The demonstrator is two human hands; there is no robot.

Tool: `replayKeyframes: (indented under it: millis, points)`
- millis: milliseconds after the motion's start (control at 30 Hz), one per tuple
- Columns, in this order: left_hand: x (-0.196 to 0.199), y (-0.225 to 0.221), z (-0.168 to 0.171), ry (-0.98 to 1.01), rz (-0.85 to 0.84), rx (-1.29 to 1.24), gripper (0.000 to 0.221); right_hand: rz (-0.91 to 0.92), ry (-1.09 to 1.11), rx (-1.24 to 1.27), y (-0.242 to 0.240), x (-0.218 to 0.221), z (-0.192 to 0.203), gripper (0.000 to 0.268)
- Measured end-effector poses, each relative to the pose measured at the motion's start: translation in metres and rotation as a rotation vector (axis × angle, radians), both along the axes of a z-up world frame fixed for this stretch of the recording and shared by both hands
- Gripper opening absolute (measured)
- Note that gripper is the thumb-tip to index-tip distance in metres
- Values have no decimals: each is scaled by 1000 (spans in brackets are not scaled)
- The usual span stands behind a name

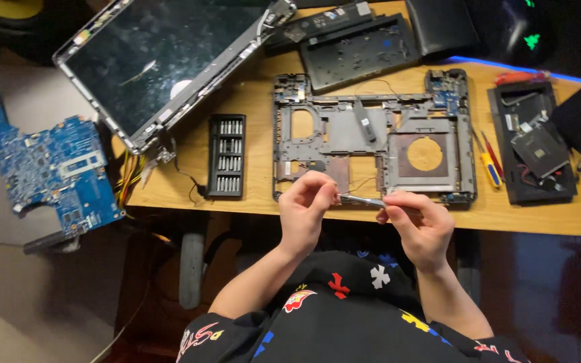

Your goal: Repairing and reassembling parts of a disassembled laptop on a workbench.

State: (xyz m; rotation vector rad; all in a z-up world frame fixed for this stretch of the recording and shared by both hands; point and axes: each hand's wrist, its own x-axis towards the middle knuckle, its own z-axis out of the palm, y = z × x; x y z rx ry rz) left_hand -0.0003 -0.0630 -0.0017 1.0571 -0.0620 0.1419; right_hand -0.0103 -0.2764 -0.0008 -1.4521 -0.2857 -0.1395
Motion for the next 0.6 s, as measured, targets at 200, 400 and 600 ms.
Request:
replayKeyframes:
  millis: [200, 400, 600]
  points:
    - [2, -1, -25, 162, -95, -153, 13, -40, 19, 1, -7, -2, -12, 14]
    - [-3, -7, -20, 153, -223, -196, 16, -77, -8, -35, -11, -3, -6, 14]
    - [-4, -1, -13, 153, -255, -161, 15, -73, -150, -155, -6, 0, 9, 13]
